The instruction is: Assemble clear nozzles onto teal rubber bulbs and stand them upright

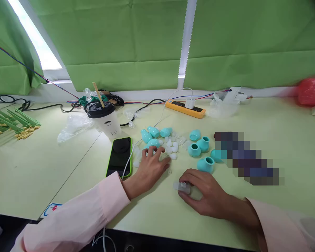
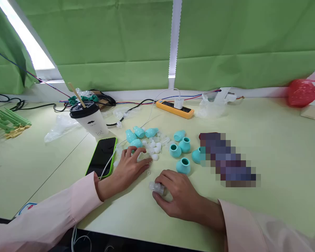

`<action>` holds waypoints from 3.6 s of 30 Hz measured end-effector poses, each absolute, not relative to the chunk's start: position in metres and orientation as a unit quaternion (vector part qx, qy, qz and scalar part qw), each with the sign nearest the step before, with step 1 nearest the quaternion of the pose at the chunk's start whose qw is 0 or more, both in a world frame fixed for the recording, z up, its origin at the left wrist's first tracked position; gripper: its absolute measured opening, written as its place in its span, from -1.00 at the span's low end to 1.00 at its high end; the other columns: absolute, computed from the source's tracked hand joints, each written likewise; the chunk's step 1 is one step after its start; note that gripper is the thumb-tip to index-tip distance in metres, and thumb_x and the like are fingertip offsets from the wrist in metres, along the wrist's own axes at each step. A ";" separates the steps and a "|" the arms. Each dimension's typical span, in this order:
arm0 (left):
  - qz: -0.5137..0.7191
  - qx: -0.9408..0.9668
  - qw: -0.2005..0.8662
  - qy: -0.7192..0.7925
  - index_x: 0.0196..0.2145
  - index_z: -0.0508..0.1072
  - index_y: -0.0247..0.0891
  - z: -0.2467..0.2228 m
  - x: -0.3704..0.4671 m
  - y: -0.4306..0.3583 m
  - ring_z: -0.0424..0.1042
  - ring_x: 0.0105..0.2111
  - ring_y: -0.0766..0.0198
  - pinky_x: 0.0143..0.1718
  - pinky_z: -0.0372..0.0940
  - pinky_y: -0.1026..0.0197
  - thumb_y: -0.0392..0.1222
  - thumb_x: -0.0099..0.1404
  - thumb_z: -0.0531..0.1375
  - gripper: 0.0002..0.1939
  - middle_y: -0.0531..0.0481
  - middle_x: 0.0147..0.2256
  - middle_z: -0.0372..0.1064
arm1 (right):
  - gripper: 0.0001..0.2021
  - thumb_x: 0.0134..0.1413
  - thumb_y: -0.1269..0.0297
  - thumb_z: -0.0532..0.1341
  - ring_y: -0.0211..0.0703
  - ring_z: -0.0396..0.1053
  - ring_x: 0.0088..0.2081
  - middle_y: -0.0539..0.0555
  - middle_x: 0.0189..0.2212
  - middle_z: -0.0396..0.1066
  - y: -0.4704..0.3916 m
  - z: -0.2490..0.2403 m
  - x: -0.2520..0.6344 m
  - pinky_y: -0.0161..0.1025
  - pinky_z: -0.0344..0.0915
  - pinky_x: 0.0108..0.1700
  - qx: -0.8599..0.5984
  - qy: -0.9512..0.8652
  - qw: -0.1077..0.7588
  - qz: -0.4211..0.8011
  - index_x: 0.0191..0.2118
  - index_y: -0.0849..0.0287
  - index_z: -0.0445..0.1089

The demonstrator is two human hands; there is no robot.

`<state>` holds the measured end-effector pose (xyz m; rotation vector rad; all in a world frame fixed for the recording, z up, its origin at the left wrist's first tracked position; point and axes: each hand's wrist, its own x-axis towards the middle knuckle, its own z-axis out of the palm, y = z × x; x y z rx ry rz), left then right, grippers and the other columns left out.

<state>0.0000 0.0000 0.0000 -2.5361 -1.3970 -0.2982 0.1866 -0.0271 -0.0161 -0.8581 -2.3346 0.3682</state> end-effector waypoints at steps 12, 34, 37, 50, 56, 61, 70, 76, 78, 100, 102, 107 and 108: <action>-0.298 -0.879 -0.020 -0.372 -0.40 0.39 -0.31 -0.003 -0.001 -0.001 0.21 -0.23 0.16 -0.28 0.13 0.05 -0.30 0.21 0.05 -0.87 -0.05 -0.37 0.38 | -0.87 -0.08 0.34 0.16 -0.32 0.20 -0.58 -0.04 -0.62 0.24 -0.024 -0.018 0.188 -0.38 0.19 -0.54 -0.314 -0.861 0.364 0.164 -0.33 0.21 0.27; -0.399 -0.819 -0.290 -0.294 -0.43 0.47 -0.33 0.013 0.007 -0.014 0.31 -0.39 0.28 -0.35 0.28 0.16 -0.35 0.09 0.16 -0.91 -0.12 -0.42 0.40 | -0.84 -0.11 0.25 0.22 -0.33 0.28 -0.57 -0.03 -0.61 0.35 -0.017 -0.022 0.191 -0.39 0.24 -0.53 -0.301 -0.834 0.413 0.209 -0.36 0.19 0.34; -0.413 -0.841 -0.226 -0.268 -0.43 0.45 -0.35 0.013 0.008 -0.015 0.28 -0.39 0.28 -0.34 0.27 0.14 -0.37 0.09 0.14 -0.92 -0.13 -0.40 0.38 | -0.84 -0.11 0.25 0.22 -0.32 0.29 -0.57 -0.02 -0.60 0.36 -0.018 -0.022 0.191 -0.38 0.25 -0.52 -0.295 -0.837 0.414 0.203 -0.36 0.20 0.35; -0.361 -0.892 -0.145 -0.232 -0.35 0.38 -0.35 0.010 0.004 -0.017 0.26 -0.35 0.28 -0.34 0.27 0.17 -0.37 0.16 0.06 -0.88 -0.11 -0.41 0.35 | -0.84 -0.13 0.28 0.23 -0.29 0.33 -0.54 0.00 -0.56 0.40 -0.018 -0.024 0.191 -0.36 0.30 -0.50 -0.300 -0.835 0.421 0.191 -0.35 0.18 0.34; -0.376 -0.882 -0.173 -0.224 -0.36 0.41 -0.40 0.012 0.004 -0.017 0.28 -0.38 0.27 -0.38 0.28 0.18 -0.40 0.13 0.08 -0.87 -0.15 -0.43 0.34 | -0.83 -0.15 0.28 0.25 -0.27 0.34 -0.53 0.00 -0.56 0.40 -0.018 -0.023 0.191 -0.34 0.30 -0.49 -0.300 -0.831 0.431 0.182 -0.35 0.16 0.33; -0.398 -0.852 -0.225 -0.255 -0.31 0.40 -0.40 0.014 0.006 -0.019 0.27 -0.42 0.28 -0.41 0.27 0.19 -0.39 0.11 0.08 -0.83 -0.13 -0.45 0.34 | -0.83 -0.16 0.29 0.26 -0.28 0.34 -0.54 0.00 -0.56 0.40 -0.018 -0.021 0.190 -0.35 0.29 -0.50 -0.307 -0.824 0.435 0.192 -0.35 0.18 0.32; -0.348 -0.881 -0.172 -0.271 -0.20 0.37 -0.35 0.015 0.003 -0.023 0.20 -0.28 0.23 -0.26 0.24 0.11 -0.45 0.10 0.00 -0.69 -0.14 -0.31 0.23 | -0.85 -0.15 0.31 0.26 -0.26 0.36 -0.53 -0.02 -0.60 0.39 -0.018 -0.021 0.190 -0.36 0.28 -0.50 -0.318 -0.818 0.448 0.169 -0.37 0.16 0.33; -0.326 -0.919 -0.070 -0.212 -0.11 0.25 -0.40 0.004 0.000 -0.023 0.13 -0.26 0.18 -0.28 0.22 0.08 -0.49 0.04 0.01 -0.60 -0.19 -0.28 0.17 | -0.85 -0.13 0.31 0.24 -0.30 0.31 -0.57 -0.04 -0.62 0.37 -0.020 -0.019 0.191 -0.37 0.25 -0.53 -0.296 -0.827 0.452 0.159 -0.35 0.18 0.32; -0.317 -0.927 -0.048 -0.193 -0.08 0.21 -0.43 0.002 0.000 -0.023 0.12 -0.24 0.15 -0.25 0.21 0.05 -0.49 0.03 0.01 -0.57 -0.21 -0.26 0.16 | -0.86 -0.13 0.33 0.24 -0.30 0.30 -0.59 -0.03 -0.62 0.37 -0.020 -0.019 0.190 -0.37 0.25 -0.53 -0.293 -0.827 0.452 0.160 -0.36 0.19 0.32; -0.444 -0.853 -0.082 -0.262 -0.34 0.33 -0.33 0.005 0.003 -0.015 0.22 -0.40 0.28 -0.39 0.27 0.17 -0.27 0.03 0.20 -0.81 -0.06 -0.44 0.30 | -0.66 -0.23 0.25 0.27 -0.20 0.30 -0.50 0.05 -0.52 0.35 -0.015 0.007 0.206 -0.24 0.16 -0.45 -0.277 -0.835 0.432 -0.197 -0.24 0.21 0.27; -0.464 -0.838 -0.086 -0.275 -0.38 0.34 -0.35 0.007 0.003 -0.014 0.24 -0.42 0.27 -0.40 0.27 0.16 -0.28 -0.01 0.22 -0.81 -0.07 -0.46 0.31 | -0.71 -0.23 0.22 0.27 -0.17 0.29 -0.48 0.06 -0.51 0.34 -0.008 0.013 0.211 -0.20 0.11 -0.43 -0.297 -0.806 0.414 -0.301 -0.30 0.19 0.29; -0.482 -0.812 -0.117 -0.309 -0.33 0.36 -0.34 0.009 0.003 -0.014 0.28 -0.39 0.26 -0.36 0.28 0.16 -0.33 0.01 0.20 -0.80 -0.07 -0.46 0.35 | -0.82 -0.10 0.18 0.17 -0.23 0.21 -0.55 0.03 -0.59 0.33 0.000 0.020 0.216 -0.21 -0.06 -0.47 -0.366 -0.800 0.296 -0.371 -0.44 0.21 0.32; -0.480 -0.806 -0.129 -0.321 -0.31 0.36 -0.34 0.009 0.003 -0.015 0.28 -0.40 0.27 -0.36 0.29 0.17 -0.33 0.03 0.19 -0.79 -0.07 -0.46 0.35 | -0.80 -0.08 0.17 0.14 -0.23 0.20 -0.56 0.02 -0.60 0.32 0.001 0.020 0.216 -0.21 -0.07 -0.47 -0.377 -0.802 0.277 -0.372 -0.48 0.22 0.32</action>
